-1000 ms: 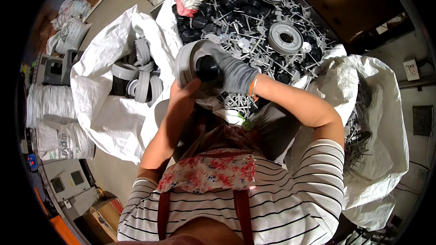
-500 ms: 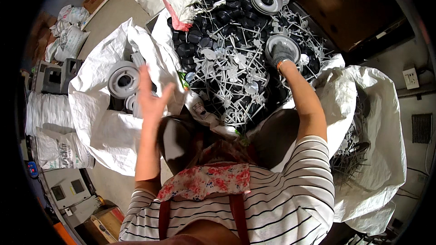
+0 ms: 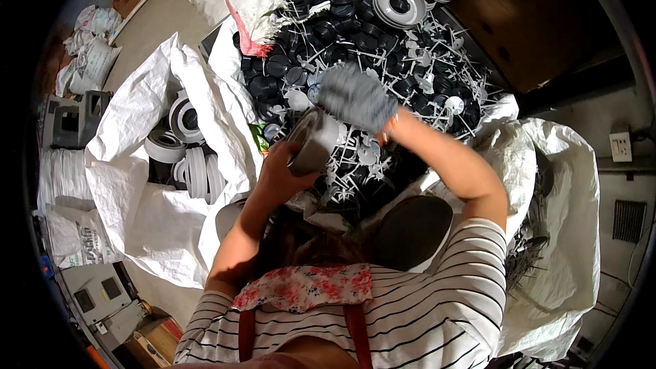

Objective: The person sits on the floor and sorts grey circular plastic parts from a large white sack filled with mixed plastic waste. They pick up individual parts, inspect them, and place them into a separate white sack to their left.

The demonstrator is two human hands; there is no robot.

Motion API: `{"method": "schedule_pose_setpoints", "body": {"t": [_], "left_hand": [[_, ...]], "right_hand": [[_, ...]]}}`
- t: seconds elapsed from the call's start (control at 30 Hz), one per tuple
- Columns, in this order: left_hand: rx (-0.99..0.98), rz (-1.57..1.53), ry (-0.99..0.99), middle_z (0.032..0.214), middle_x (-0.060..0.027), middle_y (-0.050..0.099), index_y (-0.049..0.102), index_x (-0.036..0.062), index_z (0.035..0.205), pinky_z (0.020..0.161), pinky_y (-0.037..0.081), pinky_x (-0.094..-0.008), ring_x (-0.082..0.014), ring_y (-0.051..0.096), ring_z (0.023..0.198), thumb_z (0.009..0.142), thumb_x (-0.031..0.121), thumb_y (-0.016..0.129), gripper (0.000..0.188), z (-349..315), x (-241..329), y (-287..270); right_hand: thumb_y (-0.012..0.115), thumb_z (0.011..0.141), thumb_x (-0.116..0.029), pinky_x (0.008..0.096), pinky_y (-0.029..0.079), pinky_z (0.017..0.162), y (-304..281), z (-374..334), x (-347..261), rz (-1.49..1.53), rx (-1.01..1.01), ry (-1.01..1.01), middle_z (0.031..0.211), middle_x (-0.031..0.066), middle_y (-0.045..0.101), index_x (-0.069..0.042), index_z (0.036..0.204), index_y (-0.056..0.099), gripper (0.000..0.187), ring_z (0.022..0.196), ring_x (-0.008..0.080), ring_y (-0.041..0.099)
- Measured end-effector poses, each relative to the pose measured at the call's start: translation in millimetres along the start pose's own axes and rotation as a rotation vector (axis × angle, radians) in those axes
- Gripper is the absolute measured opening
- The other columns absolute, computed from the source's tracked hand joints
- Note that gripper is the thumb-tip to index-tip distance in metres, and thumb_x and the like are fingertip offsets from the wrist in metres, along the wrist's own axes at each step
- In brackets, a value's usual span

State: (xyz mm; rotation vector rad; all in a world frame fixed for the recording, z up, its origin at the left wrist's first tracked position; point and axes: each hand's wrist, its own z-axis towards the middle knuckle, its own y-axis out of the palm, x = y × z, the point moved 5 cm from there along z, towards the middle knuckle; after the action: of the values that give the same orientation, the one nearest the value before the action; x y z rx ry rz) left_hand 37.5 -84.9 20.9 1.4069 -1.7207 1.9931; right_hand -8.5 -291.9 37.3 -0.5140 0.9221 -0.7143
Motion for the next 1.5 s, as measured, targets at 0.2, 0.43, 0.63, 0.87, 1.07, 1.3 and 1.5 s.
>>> {"method": "schedule_pose_setpoints", "body": {"t": [0.2, 0.43, 0.63, 0.87, 1.07, 1.3, 1.5], "left_hand": [[0.166, -0.755, -0.408, 0.100, -0.0145, 0.057, 0.046, -0.0041, 0.113, 0.076, 0.048, -0.0305, -0.0174, 0.057, 0.089, 0.071, 0.021, 0.074, 0.057, 1.3, -27.2, -13.4], [0.256, -0.995, -0.430, 0.104, -0.0114, 0.056, 0.044, -0.0014, 0.118, 0.076, 0.049, -0.0306, -0.0168, 0.057, 0.091, 0.072, 0.017, 0.074, 0.058, 4.1, -32.5, -11.5], [0.195, -1.022, -0.262, 0.095, -0.0073, 0.062, 0.053, -0.0002, 0.111, 0.073, 0.050, -0.0284, -0.0131, 0.060, 0.082, 0.070, 0.015, 0.076, 0.049, 6.0, -22.3, -10.7], [0.153, -1.407, -0.241, 0.099, -0.0094, 0.063, 0.055, -0.0008, 0.113, 0.078, 0.050, -0.0315, -0.0184, 0.062, 0.087, 0.083, 0.010, 0.061, 0.033, -13.1, -5.1, -2.8], [0.019, -1.581, -0.147, 0.095, -0.0139, 0.063, 0.054, -0.0044, 0.105, 0.073, 0.053, -0.0349, -0.0228, 0.064, 0.084, 0.086, 0.018, 0.062, 0.030, -53.6, 11.3, 7.1], [0.012, -1.088, -0.199, 0.074, -0.0120, 0.064, 0.058, -0.0052, 0.095, 0.058, 0.052, -0.0314, -0.0210, 0.063, 0.064, 0.086, 0.015, 0.059, 0.022, -91.6, 24.4, -22.4], [-0.005, -1.052, -0.133, 0.084, -0.0120, 0.063, 0.057, -0.0059, 0.096, 0.065, 0.052, -0.0296, -0.0196, 0.062, 0.072, 0.087, 0.016, 0.055, 0.023, -106.4, 10.5, -29.0]], "right_hand": [[0.053, 0.077, -0.018, 0.0497, 0.028, 0.104, -37.1, 28.1, 213.4, -0.921, -0.077, 0.826, 0.138, 0.0262, 0.034, -0.010, 0.123, 0.051, 0.047, 0.129, 0.0387, 0.033], [0.057, 0.075, -0.020, 0.0404, 0.044, 0.087, -14.1, 30.4, 239.3, -0.834, -0.211, 0.877, 0.106, 0.0190, 0.060, -0.007, 0.099, 0.064, 0.029, 0.100, 0.0330, 0.056], [0.058, 0.079, -0.033, 0.0447, 0.045, 0.084, -4.9, -18.3, 141.0, -0.707, -0.086, 0.517, 0.098, 0.0229, 0.060, -0.001, 0.091, 0.061, 0.034, 0.095, 0.0368, 0.056], [0.055, 0.082, -0.022, 0.0465, 0.045, 0.082, -6.2, -25.8, -10.2, -0.275, -0.003, 0.464, 0.096, 0.0210, 0.061, -0.004, 0.093, 0.063, 0.022, 0.092, 0.0391, 0.055], [0.061, 0.080, -0.027, 0.0455, 0.046, 0.078, 18.4, -16.4, -95.9, -0.233, -0.119, 0.293, 0.095, 0.0207, 0.061, -0.001, 0.099, 0.061, 0.033, 0.088, 0.0379, 0.058], [0.071, 0.069, -0.037, 0.0448, 0.042, 0.091, 39.5, -24.7, -138.1, -0.160, -0.241, 0.216, 0.112, 0.0288, 0.052, 0.006, 0.129, 0.039, 0.080, 0.101, 0.0413, 0.053], [0.059, 0.075, -0.032, 0.0447, 0.042, 0.083, 39.9, -11.6, -191.1, -0.245, -0.413, -0.023, 0.096, 0.0206, 0.055, 0.001, 0.104, 0.053, 0.044, 0.091, 0.0359, 0.054]]}}
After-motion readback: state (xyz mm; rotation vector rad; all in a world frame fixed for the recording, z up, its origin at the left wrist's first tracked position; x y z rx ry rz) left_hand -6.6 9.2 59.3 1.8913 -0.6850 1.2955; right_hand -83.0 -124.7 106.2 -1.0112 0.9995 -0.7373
